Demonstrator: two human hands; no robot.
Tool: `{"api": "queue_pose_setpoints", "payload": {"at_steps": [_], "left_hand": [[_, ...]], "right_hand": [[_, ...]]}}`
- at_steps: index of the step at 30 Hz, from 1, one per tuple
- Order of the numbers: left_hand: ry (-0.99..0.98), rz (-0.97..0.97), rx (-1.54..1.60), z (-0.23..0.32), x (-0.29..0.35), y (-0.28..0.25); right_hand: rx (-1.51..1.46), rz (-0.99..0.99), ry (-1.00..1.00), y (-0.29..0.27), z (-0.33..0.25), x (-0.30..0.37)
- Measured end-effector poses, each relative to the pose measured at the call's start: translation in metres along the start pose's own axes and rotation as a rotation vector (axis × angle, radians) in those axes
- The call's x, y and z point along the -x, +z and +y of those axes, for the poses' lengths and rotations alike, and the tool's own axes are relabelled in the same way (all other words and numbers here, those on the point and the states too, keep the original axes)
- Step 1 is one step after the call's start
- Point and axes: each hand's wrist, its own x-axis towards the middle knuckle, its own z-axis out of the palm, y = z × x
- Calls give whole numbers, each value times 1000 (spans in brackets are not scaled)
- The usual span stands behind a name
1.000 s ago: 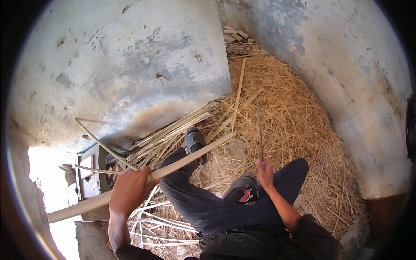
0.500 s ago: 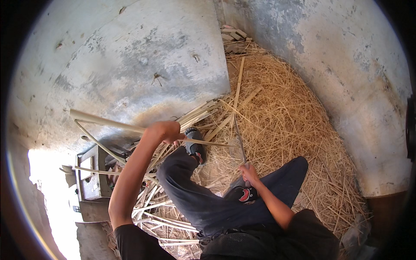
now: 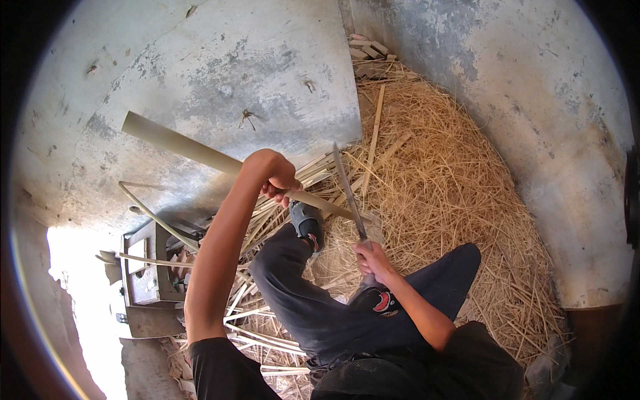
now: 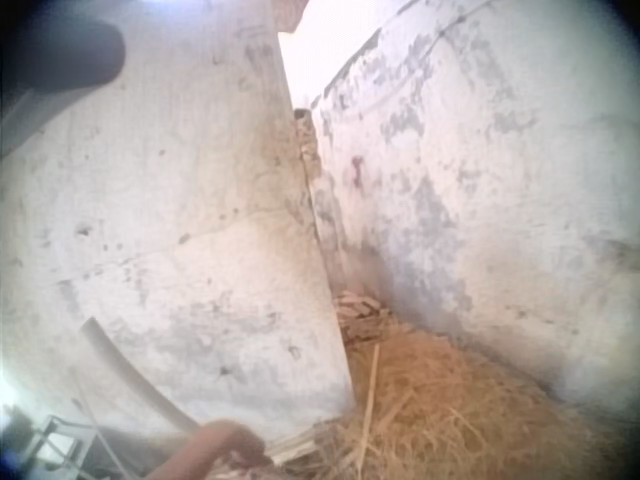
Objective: The person sits on a straw-covered floor and uses a large knife to split long bamboo poles into thin strips. They hold the bamboo vertically and strike it with the knife to separate the sections, repeating the process on multiple poles.
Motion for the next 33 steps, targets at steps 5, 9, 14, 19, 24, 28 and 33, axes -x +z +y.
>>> {"api": "queue_pose_setpoints", "payload": {"at_steps": [5, 9, 14, 19, 24, 28, 33], "left_hand": [[8, 45, -84, 22, 10, -1], [3, 128, -149, 35, 15, 10], [140, 694, -525, 43, 28, 48], [125, 911, -567, 62, 30, 65], [226, 1146, -684, 63, 41, 75], [651, 1746, -800, 61, 93, 70], [628, 2695, -483, -10, 204, 90]], "right_hand": [[-95, -160, 13, 48, -49, 13], [35, 4, -242, 67, -62, 4], [160, 107, -461, 69, -66, -24], [236, -41, -424, 65, -85, -31], [248, 33, -510, 58, -80, -48], [162, 65, -460, 48, -83, -54], [254, 111, -608, 45, -87, -60]]}}
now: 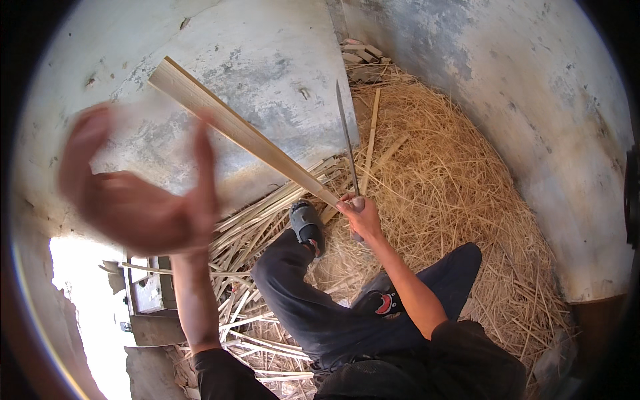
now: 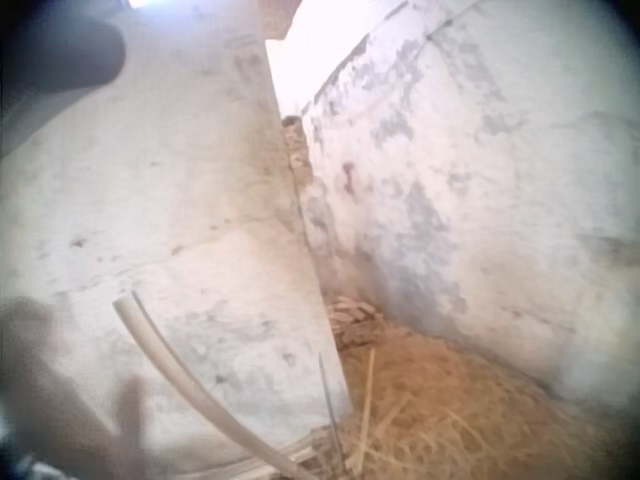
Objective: The person sits on a straw-covered floor and uses a large knife to split long bamboo poles into thin strips. They hold the bamboo vertically and strike it with the knife to separate the sections, repeating the process on multiple poles.
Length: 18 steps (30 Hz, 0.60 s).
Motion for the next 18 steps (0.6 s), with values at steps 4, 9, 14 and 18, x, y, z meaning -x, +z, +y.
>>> {"api": "queue_pose_setpoints", "payload": {"at_steps": [4, 9, 14, 18], "left_hand": [[-731, 229, 469, -27, 8, 28], [-963, -286, 1309, -16, 8, 83], [-1012, -227, 1984, -17, 6, 122], [-870, -386, 2270, -31, 5, 149]], "right_hand": [[42, 2, 27, -9, -3, -1], [-7, 15, 88, -3, -10, 2], [-181, 36, 168, -12, -20, 14], [-314, 106, 161, -17, -41, 46]]}}
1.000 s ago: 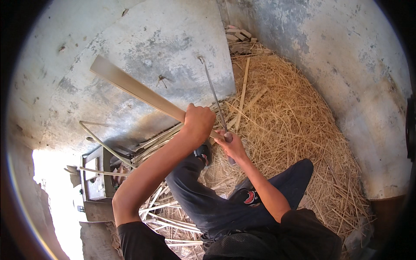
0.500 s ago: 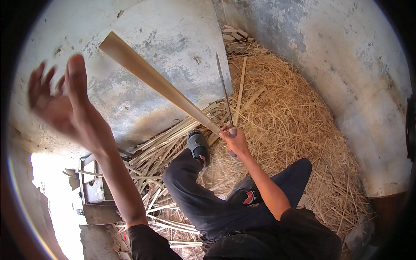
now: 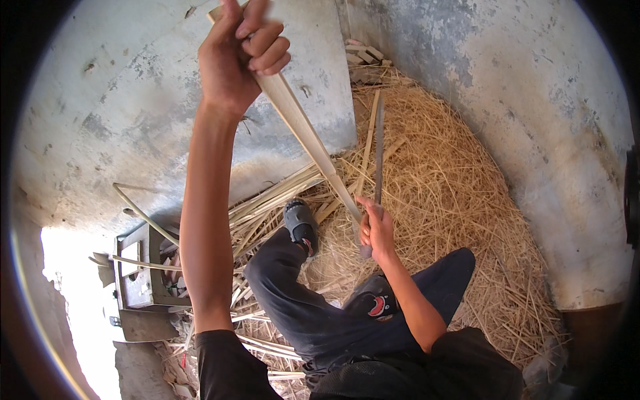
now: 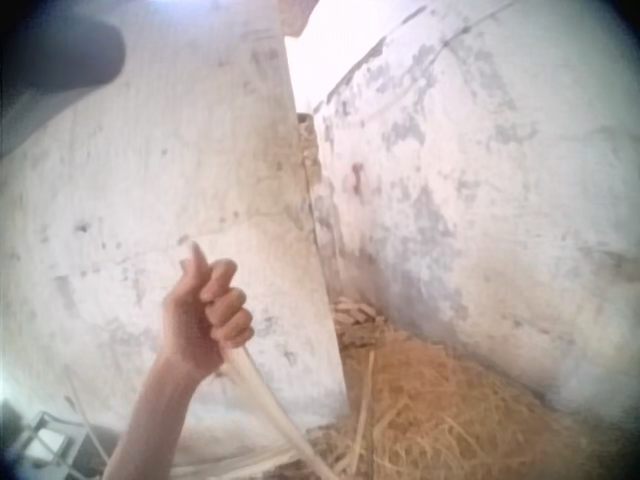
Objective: The person sits on a straw-covered floor and uses a large knife to split long bamboo poles into thin strips. They hold the bamboo vertically and strike it with the knife to separate the sections, repeating the process on multiple poles.
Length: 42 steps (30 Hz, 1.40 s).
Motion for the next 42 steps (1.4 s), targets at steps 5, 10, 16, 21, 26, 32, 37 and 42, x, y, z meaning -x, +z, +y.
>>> {"api": "queue_pose_setpoints", "payload": {"at_steps": [5, 10, 16, 21, 26, 32, 37, 42], "left_hand": [[-32, -54, 101, -11, -24, -31], [-52, 125, 160, -16, -37, 4], [-73, 100, 200, -18, -36, -1], [-93, 60, 195, -21, -43, 3], [-93, 29, 183, -19, -38, -1], [-88, -43, 201, -23, -42, -6], [-69, -98, 225, -25, -43, -9], [-111, -2, 215, -18, -38, 3]], "right_hand": [[-187, -66, 107, 6, -23, 47], [-351, -242, 240, 10, -50, 60], [-446, -257, 70, 23, -71, 57], [-294, -196, 253, 31, -48, 34], [-347, -251, 207, 26, -76, 35], [-412, -195, 6, 38, -79, 45], [-229, -165, 340, 33, -57, 25], [-298, -232, 145, 29, -91, 32]]}}
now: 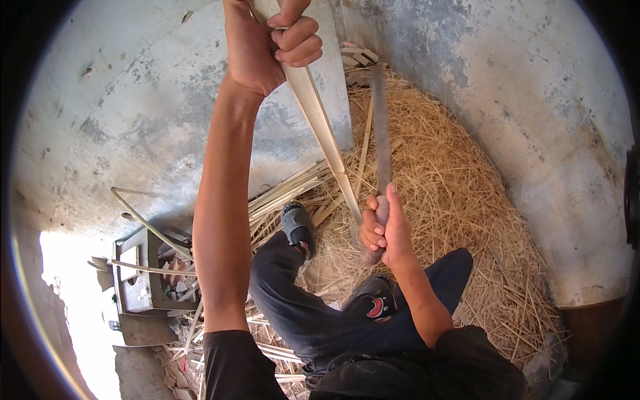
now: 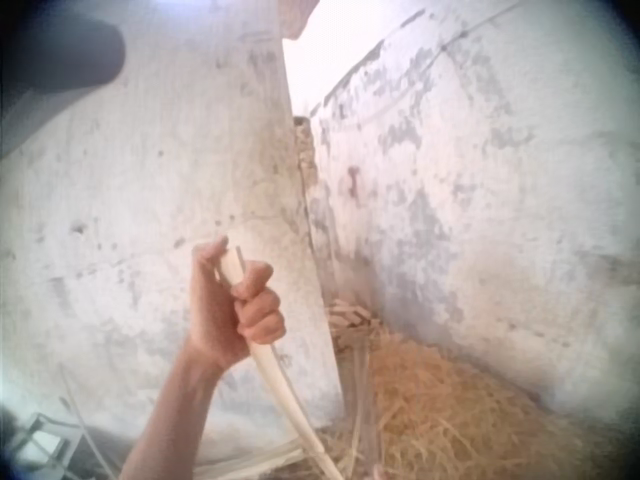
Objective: The person sits on a straw-covered floor and uses a large knife to split long bamboo poles into thin strips. They hold the bamboo vertically and strike it with the knife to separate the sections, repeating the process on multiple poles.
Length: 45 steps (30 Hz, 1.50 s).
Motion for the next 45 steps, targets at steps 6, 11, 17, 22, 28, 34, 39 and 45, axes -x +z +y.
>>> {"api": "queue_pose_setpoints", "payload": {"at_steps": [6, 11, 17, 22, 28, 34, 39, 45], "left_hand": [[-20, 16, 0, -7, -11, 7], [10, -43, -2, -7, -11, -4], [7, -55, -10, -8, -12, -5], [20, -57, -24, -15, -13, 9], [18, -63, -37, -12, -8, 10], [4, -125, -21, -15, -16, 6], [-11, -176, 55, -19, -16, 12], [-21, -151, 31, -13, -11, 9]], "right_hand": [[104, 72, -116, -8, 29, -3], [132, 75, 175, -10, 29, -2], [273, 23, -151, 14, 5, 15], [244, 116, 107, -6, 43, -6], [85, 103, 148, -42, 37, -3], [40, 10, -118, -3, 12, 20], [49, 74, 183, -8, 30, 5], [-26, -1, -58, 6, -26, 31]]}}
